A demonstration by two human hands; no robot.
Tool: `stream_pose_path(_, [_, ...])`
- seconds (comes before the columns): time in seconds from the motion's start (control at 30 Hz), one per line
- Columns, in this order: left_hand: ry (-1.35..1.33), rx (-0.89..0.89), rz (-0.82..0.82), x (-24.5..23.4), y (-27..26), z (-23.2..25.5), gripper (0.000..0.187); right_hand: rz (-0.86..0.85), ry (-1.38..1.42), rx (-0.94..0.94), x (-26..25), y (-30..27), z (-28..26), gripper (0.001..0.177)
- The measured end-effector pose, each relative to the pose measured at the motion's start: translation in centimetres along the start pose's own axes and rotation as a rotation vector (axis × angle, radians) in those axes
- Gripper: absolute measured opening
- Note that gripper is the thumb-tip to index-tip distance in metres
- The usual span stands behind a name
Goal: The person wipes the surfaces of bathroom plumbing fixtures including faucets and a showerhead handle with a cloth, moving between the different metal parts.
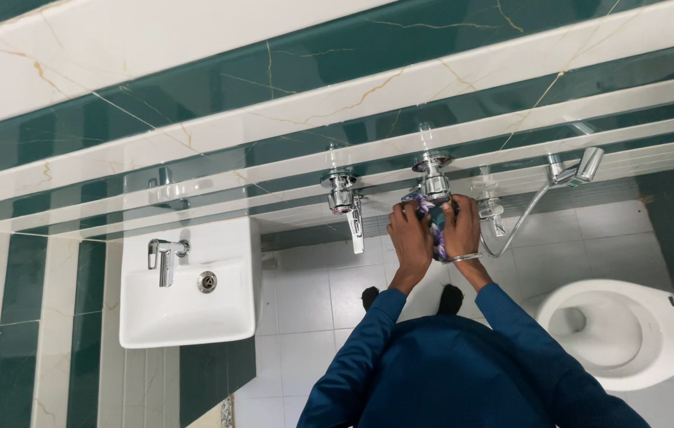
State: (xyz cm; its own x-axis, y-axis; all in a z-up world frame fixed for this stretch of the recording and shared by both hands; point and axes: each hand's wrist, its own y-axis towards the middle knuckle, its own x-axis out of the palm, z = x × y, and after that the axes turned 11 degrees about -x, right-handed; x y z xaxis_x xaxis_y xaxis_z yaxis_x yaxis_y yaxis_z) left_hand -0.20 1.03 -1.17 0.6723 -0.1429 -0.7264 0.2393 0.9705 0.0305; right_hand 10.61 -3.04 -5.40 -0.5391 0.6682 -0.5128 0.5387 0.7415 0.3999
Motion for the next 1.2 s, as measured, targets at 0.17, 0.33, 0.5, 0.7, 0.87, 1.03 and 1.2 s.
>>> stream_pose_path(0.17, [-0.245,-0.204,-0.080,2.2,0.6,-3.2,0.047,-0.151,0.135,0.135,0.2,-0.6,1.1,0.040])
stream_pose_path(0.33, [-0.438,-0.375,-0.297,4.3,0.8,-6.0,0.064,-0.234,0.107,0.316,0.1,-1.6,2.8,0.046])
stream_pose_path(0.5, [-0.368,-0.337,-0.232,3.6,1.7,-5.7,0.079,-0.251,-0.183,0.230,-0.4,-0.3,0.9,0.035])
stream_pose_path(0.7, [-0.252,-0.081,0.075,0.1,0.8,-1.2,0.063,-0.014,-0.350,-0.166,-2.3,0.7,-2.1,0.033])
stream_pose_path(0.87, [0.033,0.108,0.027,0.6,0.9,-1.3,0.028,-0.266,-0.198,0.078,-1.6,0.2,2.3,0.019])
stream_pose_path(1.03, [-0.180,-0.175,-0.051,5.4,-0.3,-2.3,0.033,-0.396,-0.044,0.324,1.3,-0.7,7.5,0.046])
stream_pose_path(1.2, [-0.289,-0.503,-0.260,7.2,0.3,-3.4,0.058,-0.655,0.165,0.539,2.2,-0.8,9.8,0.074])
